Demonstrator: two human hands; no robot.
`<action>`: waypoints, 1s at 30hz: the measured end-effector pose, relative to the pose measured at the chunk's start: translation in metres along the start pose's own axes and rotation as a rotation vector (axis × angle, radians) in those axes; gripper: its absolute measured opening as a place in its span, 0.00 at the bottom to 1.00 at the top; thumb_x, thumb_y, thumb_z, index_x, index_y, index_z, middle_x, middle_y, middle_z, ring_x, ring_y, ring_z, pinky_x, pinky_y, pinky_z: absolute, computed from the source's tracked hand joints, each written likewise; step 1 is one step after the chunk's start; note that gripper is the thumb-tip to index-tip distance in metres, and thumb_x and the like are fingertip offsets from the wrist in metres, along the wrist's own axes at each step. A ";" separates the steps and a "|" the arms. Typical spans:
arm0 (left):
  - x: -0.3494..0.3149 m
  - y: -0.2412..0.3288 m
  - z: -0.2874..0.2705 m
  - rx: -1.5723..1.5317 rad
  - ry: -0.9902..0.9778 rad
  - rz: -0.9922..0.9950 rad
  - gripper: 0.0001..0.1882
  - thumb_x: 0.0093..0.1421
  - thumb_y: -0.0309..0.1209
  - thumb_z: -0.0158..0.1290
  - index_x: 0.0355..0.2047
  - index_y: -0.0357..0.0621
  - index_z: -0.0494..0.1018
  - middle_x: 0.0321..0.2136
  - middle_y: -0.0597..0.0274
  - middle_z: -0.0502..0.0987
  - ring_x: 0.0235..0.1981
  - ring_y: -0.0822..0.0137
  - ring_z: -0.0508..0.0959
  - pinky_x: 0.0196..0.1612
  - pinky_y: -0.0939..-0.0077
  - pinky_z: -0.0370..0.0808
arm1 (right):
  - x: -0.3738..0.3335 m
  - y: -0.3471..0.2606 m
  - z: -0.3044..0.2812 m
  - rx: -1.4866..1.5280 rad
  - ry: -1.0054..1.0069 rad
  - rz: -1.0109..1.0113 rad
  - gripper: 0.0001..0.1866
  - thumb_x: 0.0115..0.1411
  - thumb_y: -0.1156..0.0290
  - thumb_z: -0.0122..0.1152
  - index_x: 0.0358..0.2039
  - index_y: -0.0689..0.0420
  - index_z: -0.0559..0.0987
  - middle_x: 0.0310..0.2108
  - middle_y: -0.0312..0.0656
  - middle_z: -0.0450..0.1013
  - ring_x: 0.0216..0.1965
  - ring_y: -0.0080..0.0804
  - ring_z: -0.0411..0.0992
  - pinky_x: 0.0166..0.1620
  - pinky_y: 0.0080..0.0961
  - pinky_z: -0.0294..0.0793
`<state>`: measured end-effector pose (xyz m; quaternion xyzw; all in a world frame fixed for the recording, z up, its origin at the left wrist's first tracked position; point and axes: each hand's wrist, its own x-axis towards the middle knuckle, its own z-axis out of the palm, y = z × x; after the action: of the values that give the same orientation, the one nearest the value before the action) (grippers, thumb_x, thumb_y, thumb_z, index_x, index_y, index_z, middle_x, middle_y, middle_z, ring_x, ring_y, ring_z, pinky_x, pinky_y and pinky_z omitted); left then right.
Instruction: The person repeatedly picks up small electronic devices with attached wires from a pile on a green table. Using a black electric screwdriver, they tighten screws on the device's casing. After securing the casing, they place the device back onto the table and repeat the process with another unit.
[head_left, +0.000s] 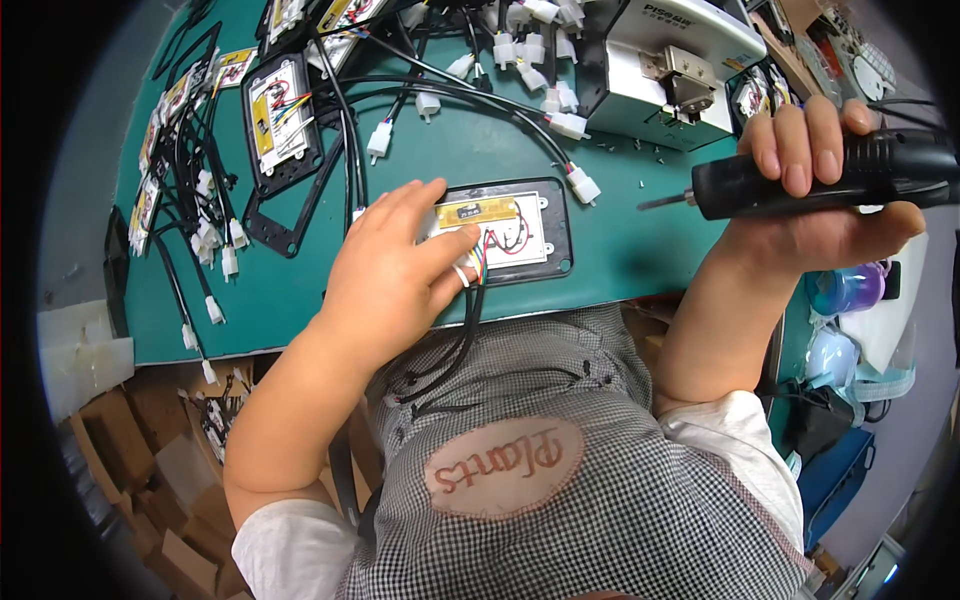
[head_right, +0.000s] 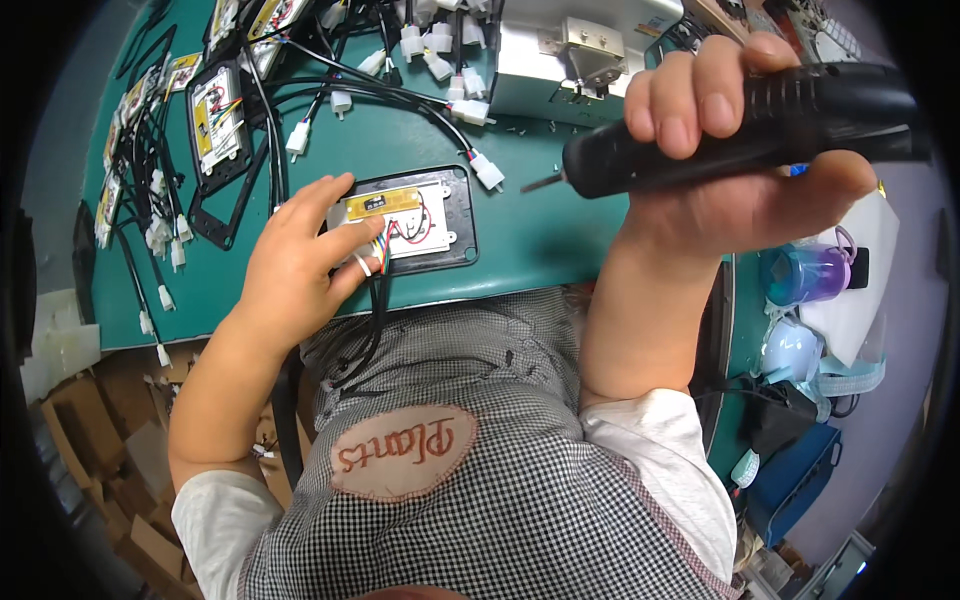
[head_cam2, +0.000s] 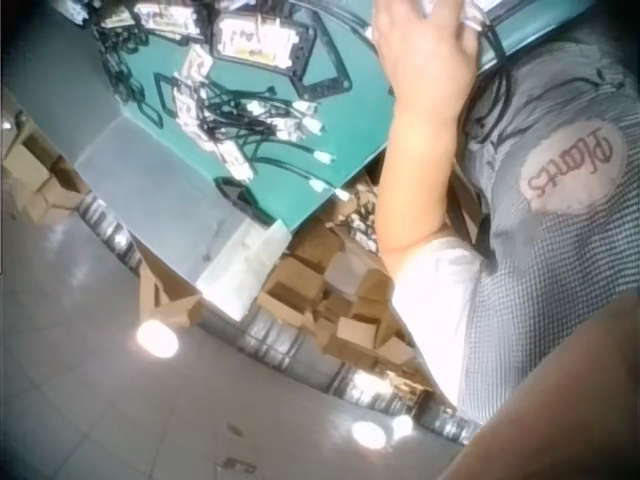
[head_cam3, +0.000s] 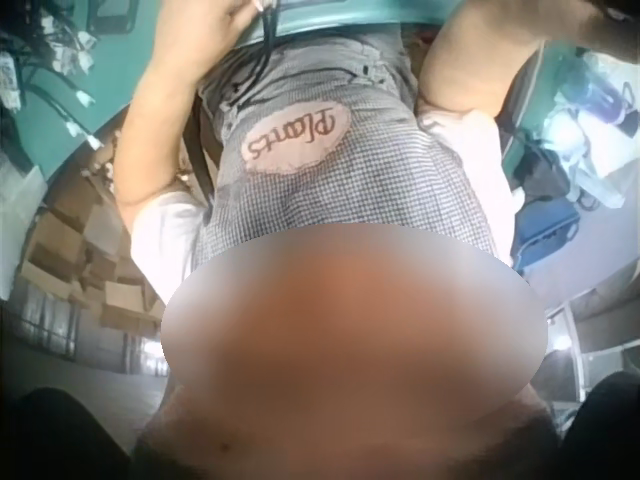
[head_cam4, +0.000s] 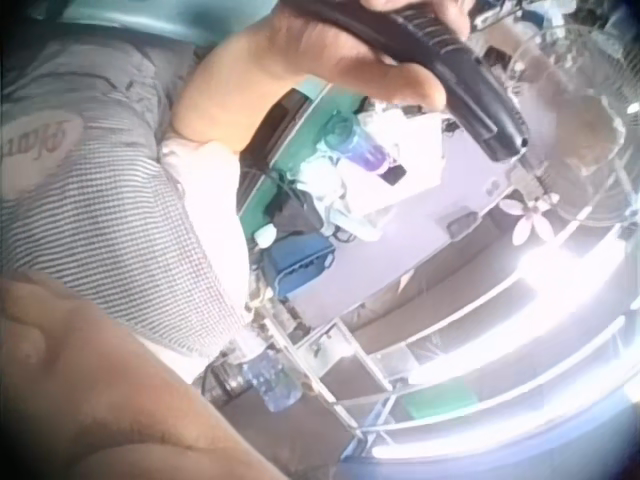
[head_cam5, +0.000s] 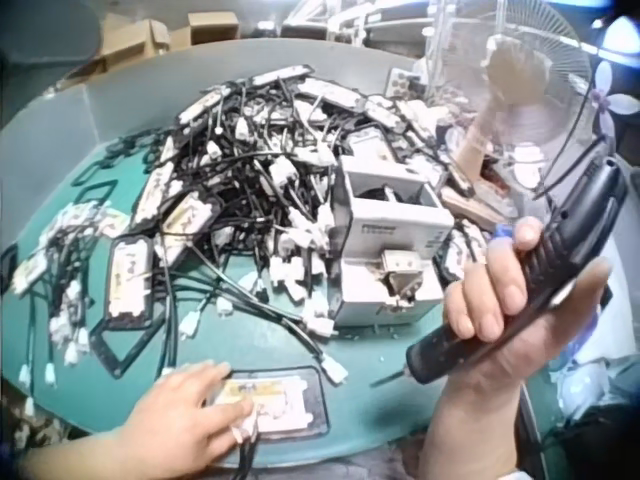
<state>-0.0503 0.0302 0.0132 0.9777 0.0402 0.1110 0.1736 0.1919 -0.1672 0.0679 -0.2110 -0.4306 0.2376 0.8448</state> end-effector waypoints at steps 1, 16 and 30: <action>0.001 0.000 0.001 -0.011 0.015 0.002 0.19 0.45 0.33 0.66 0.40 0.51 0.79 0.51 0.47 0.71 0.52 0.44 0.71 0.53 0.55 0.69 | 0.003 -0.005 0.000 -0.061 0.009 -0.050 0.38 0.48 0.39 0.64 0.46 0.59 0.71 0.27 0.35 0.66 0.25 0.25 0.65 0.34 0.26 0.67; 0.012 0.010 0.016 -0.047 0.070 0.021 0.21 0.42 0.33 0.66 0.40 0.50 0.80 0.52 0.48 0.71 0.52 0.46 0.71 0.53 0.57 0.69 | 0.027 0.000 -0.034 -0.544 0.247 -0.305 0.36 0.52 0.30 0.51 0.40 0.53 0.75 0.23 0.40 0.70 0.24 0.36 0.68 0.31 0.34 0.70; 0.010 0.008 0.018 -0.044 0.093 0.030 0.20 0.43 0.36 0.65 0.40 0.51 0.79 0.51 0.47 0.71 0.51 0.46 0.72 0.54 0.54 0.69 | 0.007 0.029 0.004 -0.352 -0.010 0.008 0.39 0.53 0.30 0.48 0.44 0.58 0.74 0.25 0.39 0.69 0.22 0.31 0.68 0.30 0.32 0.70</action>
<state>-0.0357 0.0183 0.0015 0.9680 0.0310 0.1598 0.1910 0.1855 -0.1396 0.0586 -0.3561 -0.4687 0.1633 0.7917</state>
